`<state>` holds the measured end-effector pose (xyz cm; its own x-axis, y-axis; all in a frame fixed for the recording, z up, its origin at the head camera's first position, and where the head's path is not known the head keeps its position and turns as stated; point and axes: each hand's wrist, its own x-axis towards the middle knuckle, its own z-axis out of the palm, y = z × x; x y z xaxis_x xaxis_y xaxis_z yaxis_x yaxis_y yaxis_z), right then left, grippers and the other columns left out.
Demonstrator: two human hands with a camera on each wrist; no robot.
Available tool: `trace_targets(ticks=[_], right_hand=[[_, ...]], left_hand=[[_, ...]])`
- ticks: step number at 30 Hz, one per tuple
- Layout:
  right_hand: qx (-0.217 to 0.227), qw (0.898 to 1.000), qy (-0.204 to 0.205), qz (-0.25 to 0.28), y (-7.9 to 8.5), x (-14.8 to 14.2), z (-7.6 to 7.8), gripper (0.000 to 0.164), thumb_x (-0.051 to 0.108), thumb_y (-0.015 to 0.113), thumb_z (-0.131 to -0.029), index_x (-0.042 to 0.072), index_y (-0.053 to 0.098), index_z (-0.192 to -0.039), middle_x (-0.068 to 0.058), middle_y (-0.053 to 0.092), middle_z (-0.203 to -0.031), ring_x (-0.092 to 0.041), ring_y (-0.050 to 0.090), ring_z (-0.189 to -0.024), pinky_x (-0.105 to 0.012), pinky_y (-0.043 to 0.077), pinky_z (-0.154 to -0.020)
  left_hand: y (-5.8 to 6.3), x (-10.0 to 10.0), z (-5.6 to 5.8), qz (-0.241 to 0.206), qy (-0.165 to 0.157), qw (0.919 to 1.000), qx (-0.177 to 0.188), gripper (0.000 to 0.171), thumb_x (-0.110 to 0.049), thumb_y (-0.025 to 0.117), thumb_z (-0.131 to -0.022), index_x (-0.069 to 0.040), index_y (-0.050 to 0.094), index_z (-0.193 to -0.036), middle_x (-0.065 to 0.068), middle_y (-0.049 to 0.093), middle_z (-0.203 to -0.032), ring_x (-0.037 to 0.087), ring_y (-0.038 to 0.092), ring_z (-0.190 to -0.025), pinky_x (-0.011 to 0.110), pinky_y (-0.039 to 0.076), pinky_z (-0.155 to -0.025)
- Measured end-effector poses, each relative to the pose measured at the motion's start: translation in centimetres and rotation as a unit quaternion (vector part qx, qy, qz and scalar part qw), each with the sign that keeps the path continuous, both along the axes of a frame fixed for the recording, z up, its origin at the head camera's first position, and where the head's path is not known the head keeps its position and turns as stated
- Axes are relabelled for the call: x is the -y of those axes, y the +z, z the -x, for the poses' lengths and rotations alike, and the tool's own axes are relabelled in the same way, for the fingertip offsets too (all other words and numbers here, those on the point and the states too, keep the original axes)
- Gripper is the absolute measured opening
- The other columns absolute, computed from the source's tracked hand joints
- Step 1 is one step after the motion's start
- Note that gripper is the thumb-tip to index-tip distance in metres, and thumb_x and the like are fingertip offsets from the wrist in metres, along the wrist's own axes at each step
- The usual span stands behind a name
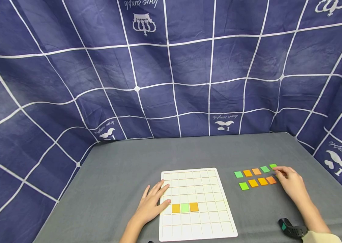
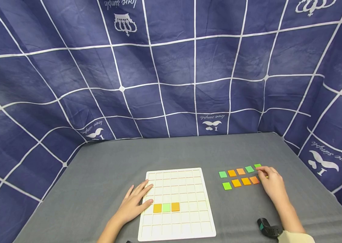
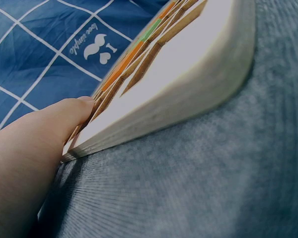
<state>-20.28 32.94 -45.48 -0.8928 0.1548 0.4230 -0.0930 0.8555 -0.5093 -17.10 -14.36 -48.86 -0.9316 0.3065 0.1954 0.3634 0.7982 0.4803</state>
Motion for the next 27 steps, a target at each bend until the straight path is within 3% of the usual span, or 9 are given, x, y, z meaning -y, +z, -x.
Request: trace_targets(ticks=[4,7,19,27], right_hand=[[-0.011,1.000,0.018,0.010,0.3,2.2,-0.6,0.015,0.008,0.057,-0.087,0.001,0.065,-0.096,-0.014,0.060,-0.086,0.000,0.047,-0.070,-0.025,0.039,-0.057],[-0.022,0.999,0.038,0.015,0.2,4.2,-1.1,0.013,0.007,0.061,-0.083,0.003,0.066,-0.094,-0.006,0.060,-0.081,0.013,0.038,-0.066,-0.017,0.038,-0.054],[0.007,0.991,0.136,0.021,0.2,12.0,-3.2,0.017,0.009,0.070,-0.076,0.013,0.067,-0.093,0.012,0.057,-0.080,0.008,0.047,-0.070,-0.019,0.045,-0.060],[0.064,0.974,0.216,0.026,0.1,16.9,-4.2,0.020,0.014,0.070,-0.078,0.015,0.066,-0.097,0.011,0.058,-0.087,0.000,0.054,-0.076,-0.020,0.048,-0.065]], left_hand=[[0.1,-0.1,0.0,-0.003,0.000,1.0000,0.000,0.056,-0.051,0.050,-0.086,-0.022,0.046,-0.134,0.001,0.037,-0.145,0.023,0.033,-0.135,0.052,0.011,-0.111],[0.1,-0.1,0.0,-0.003,0.001,1.0000,0.000,0.056,-0.050,0.050,-0.086,-0.022,0.047,-0.134,0.001,0.037,-0.145,0.022,0.033,-0.135,0.052,0.010,-0.111],[0.1,-0.1,0.1,0.000,0.005,1.0000,0.004,0.056,-0.050,0.051,-0.086,-0.022,0.046,-0.134,0.001,0.037,-0.145,0.022,0.033,-0.135,0.050,0.011,-0.111],[0.0,-0.2,0.1,0.004,0.007,1.0000,0.000,0.055,-0.050,0.051,-0.086,-0.023,0.047,-0.133,0.001,0.038,-0.145,0.022,0.034,-0.134,0.050,0.011,-0.111]])
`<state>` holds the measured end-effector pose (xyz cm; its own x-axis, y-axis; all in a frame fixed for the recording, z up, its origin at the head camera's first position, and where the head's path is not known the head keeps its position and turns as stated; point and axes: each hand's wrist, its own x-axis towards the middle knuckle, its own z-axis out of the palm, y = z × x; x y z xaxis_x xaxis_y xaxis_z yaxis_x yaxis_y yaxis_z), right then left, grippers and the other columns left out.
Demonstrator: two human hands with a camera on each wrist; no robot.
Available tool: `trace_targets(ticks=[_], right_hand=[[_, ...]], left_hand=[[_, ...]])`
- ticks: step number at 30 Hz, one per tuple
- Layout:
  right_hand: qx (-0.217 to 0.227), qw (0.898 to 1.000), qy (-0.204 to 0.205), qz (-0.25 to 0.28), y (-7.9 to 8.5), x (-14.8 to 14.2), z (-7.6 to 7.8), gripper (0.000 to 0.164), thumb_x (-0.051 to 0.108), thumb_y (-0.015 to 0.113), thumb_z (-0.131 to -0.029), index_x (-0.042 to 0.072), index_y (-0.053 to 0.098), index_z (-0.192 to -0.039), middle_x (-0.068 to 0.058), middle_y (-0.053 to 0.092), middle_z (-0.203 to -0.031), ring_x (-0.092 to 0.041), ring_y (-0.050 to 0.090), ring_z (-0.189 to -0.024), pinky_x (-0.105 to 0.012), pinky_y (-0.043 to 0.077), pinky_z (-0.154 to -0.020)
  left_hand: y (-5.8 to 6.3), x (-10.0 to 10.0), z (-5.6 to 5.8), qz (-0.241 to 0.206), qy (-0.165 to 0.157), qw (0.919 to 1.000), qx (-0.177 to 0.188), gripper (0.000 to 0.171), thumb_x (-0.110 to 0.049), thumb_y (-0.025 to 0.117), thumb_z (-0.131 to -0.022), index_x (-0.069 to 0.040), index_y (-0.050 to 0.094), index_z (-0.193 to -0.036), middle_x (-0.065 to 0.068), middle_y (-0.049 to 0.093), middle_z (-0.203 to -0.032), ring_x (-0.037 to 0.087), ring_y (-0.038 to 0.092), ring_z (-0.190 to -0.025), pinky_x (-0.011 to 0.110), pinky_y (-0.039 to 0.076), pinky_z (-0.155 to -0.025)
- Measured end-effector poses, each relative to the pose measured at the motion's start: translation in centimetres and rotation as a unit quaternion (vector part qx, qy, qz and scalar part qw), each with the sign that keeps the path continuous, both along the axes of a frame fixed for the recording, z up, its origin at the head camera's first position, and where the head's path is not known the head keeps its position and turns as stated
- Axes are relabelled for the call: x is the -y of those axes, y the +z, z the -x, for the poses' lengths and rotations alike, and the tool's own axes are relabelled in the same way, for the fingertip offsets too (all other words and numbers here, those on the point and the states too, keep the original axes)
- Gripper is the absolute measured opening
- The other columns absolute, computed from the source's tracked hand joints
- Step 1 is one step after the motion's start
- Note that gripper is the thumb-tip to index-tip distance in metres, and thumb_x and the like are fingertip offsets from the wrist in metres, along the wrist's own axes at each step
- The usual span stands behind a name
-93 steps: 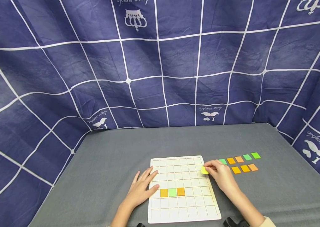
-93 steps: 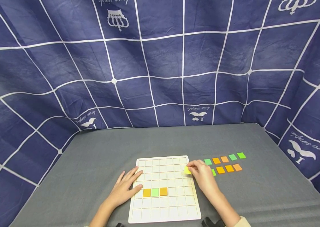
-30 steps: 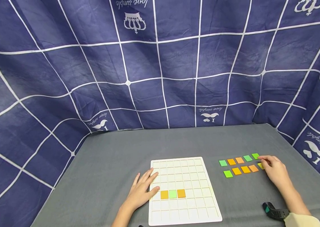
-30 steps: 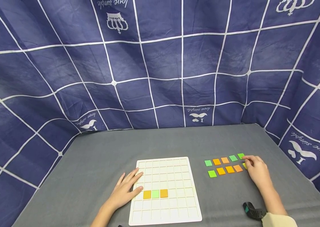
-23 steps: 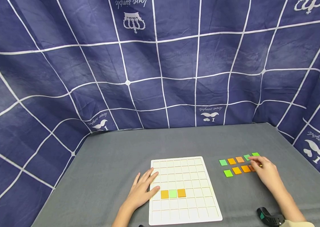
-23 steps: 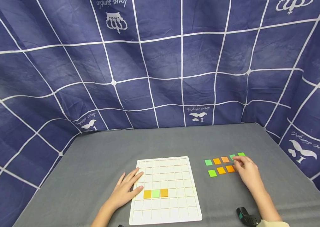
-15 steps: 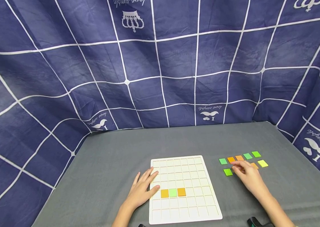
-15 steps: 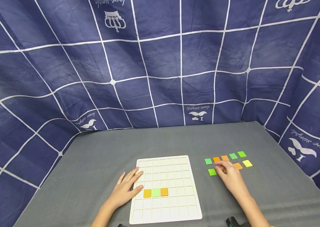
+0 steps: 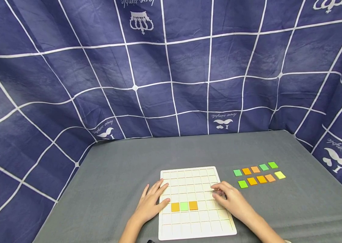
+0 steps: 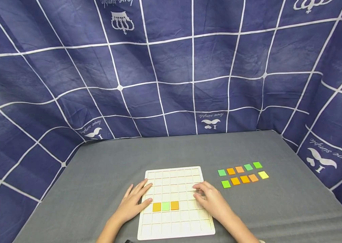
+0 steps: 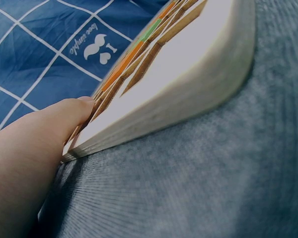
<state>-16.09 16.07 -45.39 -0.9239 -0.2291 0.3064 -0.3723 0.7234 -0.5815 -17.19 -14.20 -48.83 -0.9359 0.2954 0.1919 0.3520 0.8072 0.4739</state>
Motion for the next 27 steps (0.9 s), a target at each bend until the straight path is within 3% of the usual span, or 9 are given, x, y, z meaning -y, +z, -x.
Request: trace_targets(ticks=[6,12,18,27], right_hand=[[0.009,0.997,0.081,0.003,-0.5,2.7,-0.5,0.017,0.021,0.067,-0.081,0.018,0.064,-0.098,0.012,0.060,-0.095,-0.004,0.057,-0.083,-0.021,0.050,-0.071],[0.003,0.989,0.134,-0.057,-1.0,3.9,-0.6,0.021,0.026,0.068,-0.079,0.017,0.064,-0.098,0.013,0.056,-0.095,-0.003,0.054,-0.085,-0.024,0.049,-0.074],[-0.026,0.986,0.140,-0.092,-1.2,4.4,-0.4,0.022,0.021,0.071,-0.075,0.014,0.065,-0.095,0.011,0.054,-0.092,-0.003,0.053,-0.082,-0.025,0.048,-0.075],[0.001,0.988,0.138,-0.068,-1.2,4.5,-0.1,0.023,0.023,0.071,-0.074,0.014,0.065,-0.094,0.011,0.053,-0.089,0.001,0.046,-0.075,-0.019,0.044,-0.067]], left_hand=[[0.1,0.0,0.0,-0.001,0.000,1.0000,-0.001,0.055,-0.050,0.051,-0.086,-0.023,0.047,-0.133,0.001,0.038,-0.145,0.022,0.034,-0.134,0.051,0.011,-0.111],[-0.1,0.0,0.0,-0.002,-0.005,1.0000,0.003,0.056,-0.052,0.049,-0.086,-0.023,0.046,-0.134,0.000,0.036,-0.146,0.022,0.033,-0.135,0.050,0.010,-0.111],[-0.3,0.1,0.0,0.002,-0.004,1.0000,-0.007,0.056,-0.051,0.050,-0.086,-0.023,0.046,-0.134,0.001,0.038,-0.145,0.022,0.034,-0.134,0.050,0.011,-0.111],[-0.3,0.2,0.1,0.003,-0.002,1.0000,-0.004,0.055,-0.050,0.050,-0.086,-0.023,0.046,-0.134,0.001,0.038,-0.145,0.022,0.034,-0.134,0.050,0.011,-0.111]])
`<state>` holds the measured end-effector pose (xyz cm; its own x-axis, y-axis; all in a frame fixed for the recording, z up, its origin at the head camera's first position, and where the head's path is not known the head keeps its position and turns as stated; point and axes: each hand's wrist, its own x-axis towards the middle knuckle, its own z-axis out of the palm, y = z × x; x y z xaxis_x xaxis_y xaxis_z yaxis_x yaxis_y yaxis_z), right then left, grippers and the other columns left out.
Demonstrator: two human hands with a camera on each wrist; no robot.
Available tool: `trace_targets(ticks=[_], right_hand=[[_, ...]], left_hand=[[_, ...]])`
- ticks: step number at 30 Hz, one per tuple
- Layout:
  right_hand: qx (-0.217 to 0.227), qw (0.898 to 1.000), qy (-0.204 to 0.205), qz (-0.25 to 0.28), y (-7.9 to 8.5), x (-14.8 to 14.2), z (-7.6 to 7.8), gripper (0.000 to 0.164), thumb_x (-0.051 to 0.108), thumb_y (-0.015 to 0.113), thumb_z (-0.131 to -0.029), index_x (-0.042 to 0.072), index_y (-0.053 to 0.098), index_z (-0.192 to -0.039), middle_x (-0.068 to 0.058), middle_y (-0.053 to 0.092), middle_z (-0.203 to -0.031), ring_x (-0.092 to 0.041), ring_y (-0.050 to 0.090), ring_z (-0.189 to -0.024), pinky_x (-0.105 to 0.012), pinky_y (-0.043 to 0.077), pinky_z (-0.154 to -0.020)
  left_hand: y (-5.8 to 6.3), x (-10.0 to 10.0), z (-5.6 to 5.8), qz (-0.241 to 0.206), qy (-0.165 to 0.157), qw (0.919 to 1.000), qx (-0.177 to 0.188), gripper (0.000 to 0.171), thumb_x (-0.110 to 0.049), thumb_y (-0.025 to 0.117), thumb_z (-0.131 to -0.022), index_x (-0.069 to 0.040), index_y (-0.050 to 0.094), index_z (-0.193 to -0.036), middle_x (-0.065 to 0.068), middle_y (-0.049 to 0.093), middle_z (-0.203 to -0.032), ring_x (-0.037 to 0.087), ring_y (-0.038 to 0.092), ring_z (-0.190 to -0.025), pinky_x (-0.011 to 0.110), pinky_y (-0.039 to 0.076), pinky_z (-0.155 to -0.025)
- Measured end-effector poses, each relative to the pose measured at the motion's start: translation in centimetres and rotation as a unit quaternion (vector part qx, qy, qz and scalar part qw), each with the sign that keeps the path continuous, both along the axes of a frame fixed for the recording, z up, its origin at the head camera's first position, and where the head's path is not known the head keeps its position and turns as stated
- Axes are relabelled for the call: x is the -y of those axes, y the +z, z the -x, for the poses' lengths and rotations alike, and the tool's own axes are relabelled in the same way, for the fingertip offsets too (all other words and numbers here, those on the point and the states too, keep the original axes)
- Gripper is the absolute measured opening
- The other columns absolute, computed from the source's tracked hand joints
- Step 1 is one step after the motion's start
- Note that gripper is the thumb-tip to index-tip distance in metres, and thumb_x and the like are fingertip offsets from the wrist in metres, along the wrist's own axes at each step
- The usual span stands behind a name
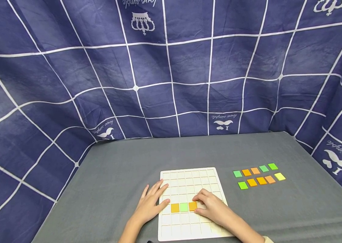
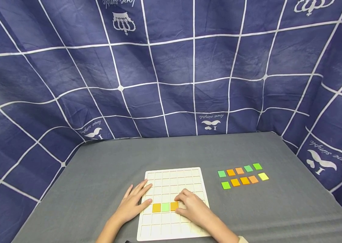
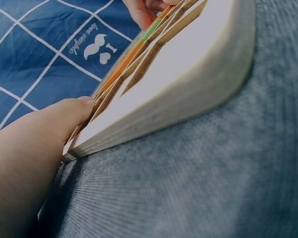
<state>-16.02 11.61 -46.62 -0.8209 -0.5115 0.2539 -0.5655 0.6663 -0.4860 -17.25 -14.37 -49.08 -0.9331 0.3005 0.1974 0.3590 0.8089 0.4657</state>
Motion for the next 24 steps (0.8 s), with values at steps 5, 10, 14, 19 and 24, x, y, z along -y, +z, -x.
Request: trace_targets(ticks=[5,10,14,19,24], right_hand=[[0.022,1.000,-0.005,0.007,0.03,-0.01,0.21,0.020,0.023,0.070,-0.076,0.014,0.065,-0.094,0.011,0.051,-0.086,0.002,0.044,-0.071,-0.016,0.040,-0.061],[0.005,1.000,0.010,-0.011,0.09,-0.08,0.32,0.019,0.024,0.070,-0.077,0.014,0.065,-0.093,0.011,0.051,-0.087,0.003,0.043,-0.070,-0.016,0.041,-0.061],[-0.017,0.999,0.020,-0.025,0.12,-0.15,0.29,0.019,0.025,0.070,-0.076,0.015,0.065,-0.092,0.012,0.052,-0.089,0.002,0.045,-0.071,-0.017,0.044,-0.064],[-0.042,0.998,0.030,-0.024,0.16,-0.07,0.38,0.016,0.022,0.070,-0.075,0.015,0.065,-0.089,0.012,0.053,-0.087,0.002,0.049,-0.073,-0.018,0.046,-0.066],[-0.068,0.997,0.038,-0.029,0.11,-0.03,0.41,0.015,0.021,0.071,-0.075,0.014,0.066,-0.087,0.011,0.053,-0.085,0.002,0.050,-0.073,-0.018,0.047,-0.065]], left_hand=[[0.10,0.02,-0.05,-0.001,0.000,1.0000,0.006,0.055,-0.050,0.050,-0.086,-0.023,0.046,-0.134,0.001,0.037,-0.145,0.023,0.034,-0.134,0.050,0.011,-0.111],[0.11,0.02,-0.13,-0.005,-0.001,0.9999,0.012,0.056,-0.051,0.049,-0.086,-0.023,0.046,-0.134,0.001,0.036,-0.146,0.023,0.033,-0.135,0.050,0.009,-0.111],[0.12,0.00,-0.15,-0.007,-0.002,0.9999,0.007,0.055,-0.050,0.050,-0.086,-0.022,0.046,-0.134,0.001,0.037,-0.145,0.023,0.033,-0.134,0.050,0.010,-0.111],[0.17,-0.01,-0.12,-0.007,-0.001,1.0000,0.004,0.055,-0.050,0.051,-0.086,-0.022,0.047,-0.134,0.001,0.038,-0.145,0.023,0.034,-0.134,0.050,0.011,-0.111],[0.09,0.00,-0.07,-0.008,-0.001,1.0000,0.005,0.056,-0.051,0.050,-0.086,-0.023,0.046,-0.134,0.001,0.037,-0.145,0.023,0.033,-0.134,0.050,0.010,-0.111]])
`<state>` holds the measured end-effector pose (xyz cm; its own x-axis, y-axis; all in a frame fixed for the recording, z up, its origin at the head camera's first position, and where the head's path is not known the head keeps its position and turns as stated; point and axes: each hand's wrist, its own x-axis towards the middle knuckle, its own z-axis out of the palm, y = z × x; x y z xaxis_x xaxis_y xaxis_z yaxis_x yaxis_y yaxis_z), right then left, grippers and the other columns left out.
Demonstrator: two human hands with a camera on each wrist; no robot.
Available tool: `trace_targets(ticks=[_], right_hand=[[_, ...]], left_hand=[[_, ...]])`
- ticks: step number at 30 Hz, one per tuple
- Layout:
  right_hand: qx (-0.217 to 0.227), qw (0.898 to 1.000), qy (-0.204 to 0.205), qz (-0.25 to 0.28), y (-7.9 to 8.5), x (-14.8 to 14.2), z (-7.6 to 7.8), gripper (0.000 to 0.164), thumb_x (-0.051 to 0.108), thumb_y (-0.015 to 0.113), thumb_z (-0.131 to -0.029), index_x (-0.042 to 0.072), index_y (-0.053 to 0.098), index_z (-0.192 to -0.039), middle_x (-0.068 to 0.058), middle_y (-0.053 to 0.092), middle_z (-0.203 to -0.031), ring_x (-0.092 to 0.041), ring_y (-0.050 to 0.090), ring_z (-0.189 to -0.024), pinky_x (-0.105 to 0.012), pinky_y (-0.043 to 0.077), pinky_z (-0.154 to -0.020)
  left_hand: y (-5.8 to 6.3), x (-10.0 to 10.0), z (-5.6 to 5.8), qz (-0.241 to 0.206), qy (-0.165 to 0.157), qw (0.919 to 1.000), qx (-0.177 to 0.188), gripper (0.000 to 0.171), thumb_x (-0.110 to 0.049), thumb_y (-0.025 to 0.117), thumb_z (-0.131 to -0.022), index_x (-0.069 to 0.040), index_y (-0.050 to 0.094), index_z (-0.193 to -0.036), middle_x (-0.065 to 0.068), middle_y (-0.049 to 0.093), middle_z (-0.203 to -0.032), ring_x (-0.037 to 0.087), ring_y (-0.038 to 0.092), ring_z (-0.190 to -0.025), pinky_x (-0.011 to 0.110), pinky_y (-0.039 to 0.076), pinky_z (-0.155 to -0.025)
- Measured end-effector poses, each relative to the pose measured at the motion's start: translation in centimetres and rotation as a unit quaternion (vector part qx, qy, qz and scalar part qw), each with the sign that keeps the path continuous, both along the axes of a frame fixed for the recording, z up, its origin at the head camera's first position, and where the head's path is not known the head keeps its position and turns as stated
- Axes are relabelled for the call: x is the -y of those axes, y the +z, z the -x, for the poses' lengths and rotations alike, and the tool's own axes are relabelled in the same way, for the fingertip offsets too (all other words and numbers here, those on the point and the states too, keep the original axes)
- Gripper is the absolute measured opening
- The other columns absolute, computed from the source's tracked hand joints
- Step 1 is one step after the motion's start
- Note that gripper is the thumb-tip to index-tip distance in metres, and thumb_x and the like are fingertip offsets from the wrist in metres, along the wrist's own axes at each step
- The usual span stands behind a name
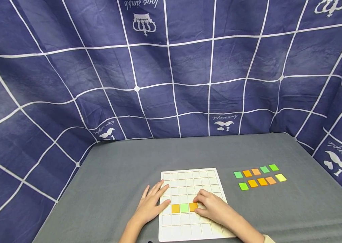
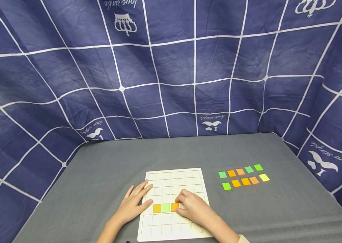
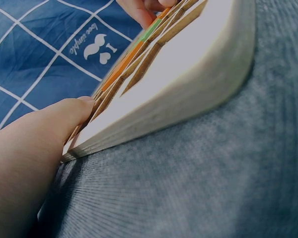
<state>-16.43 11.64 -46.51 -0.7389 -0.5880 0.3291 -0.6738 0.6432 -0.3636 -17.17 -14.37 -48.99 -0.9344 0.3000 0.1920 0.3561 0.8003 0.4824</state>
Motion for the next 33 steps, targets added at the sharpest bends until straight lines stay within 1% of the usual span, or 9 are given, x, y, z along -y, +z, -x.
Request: trace_targets(ticks=[7,16,24,29,33], right_hand=[[-0.013,1.000,-0.001,0.000,-0.1,0.0,-0.2,0.013,0.022,0.071,-0.075,0.015,0.066,-0.085,0.012,0.055,-0.084,0.002,0.051,-0.074,-0.018,0.048,-0.066],[-0.031,0.999,-0.009,-0.010,0.0,0.1,-0.2,0.013,0.021,0.071,-0.074,0.016,0.065,-0.084,0.013,0.055,-0.084,0.001,0.051,-0.073,-0.018,0.048,-0.065],[-0.030,0.999,-0.011,-0.007,0.0,0.0,-0.3,0.012,0.023,0.071,-0.074,0.017,0.065,-0.083,0.013,0.055,-0.082,0.002,0.051,-0.071,-0.017,0.047,-0.063],[-0.037,0.999,-0.002,0.005,0.2,-0.4,-0.2,0.012,0.024,0.071,-0.074,0.019,0.065,-0.083,0.015,0.056,-0.082,0.004,0.049,-0.071,-0.015,0.046,-0.063],[-0.039,0.999,0.015,0.022,0.6,-1.0,-0.1,0.013,0.023,0.071,-0.075,0.019,0.065,-0.085,0.015,0.057,-0.083,0.004,0.051,-0.073,-0.014,0.046,-0.065]], left_hand=[[-0.1,0.0,0.0,0.001,0.000,1.0000,0.000,0.056,-0.052,0.049,-0.086,-0.023,0.046,-0.134,0.000,0.037,-0.145,0.023,0.034,-0.134,0.049,0.010,-0.111],[0.1,0.0,0.0,0.002,0.003,1.0000,0.003,0.056,-0.050,0.050,-0.086,-0.023,0.046,-0.134,0.001,0.037,-0.145,0.023,0.033,-0.134,0.049,0.010,-0.111],[0.0,0.0,-0.1,0.002,0.000,1.0000,0.007,0.056,-0.050,0.049,-0.086,-0.023,0.045,-0.134,0.001,0.036,-0.146,0.023,0.033,-0.135,0.049,0.009,-0.112],[0.0,0.0,-0.1,0.001,0.001,1.0000,0.006,0.055,-0.050,0.050,-0.086,-0.023,0.045,-0.134,0.001,0.036,-0.146,0.023,0.033,-0.135,0.049,0.009,-0.112],[0.0,0.0,-0.1,0.002,0.002,1.0000,0.001,0.055,-0.050,0.050,-0.086,-0.023,0.046,-0.134,0.001,0.037,-0.145,0.023,0.034,-0.134,0.049,0.010,-0.111]])
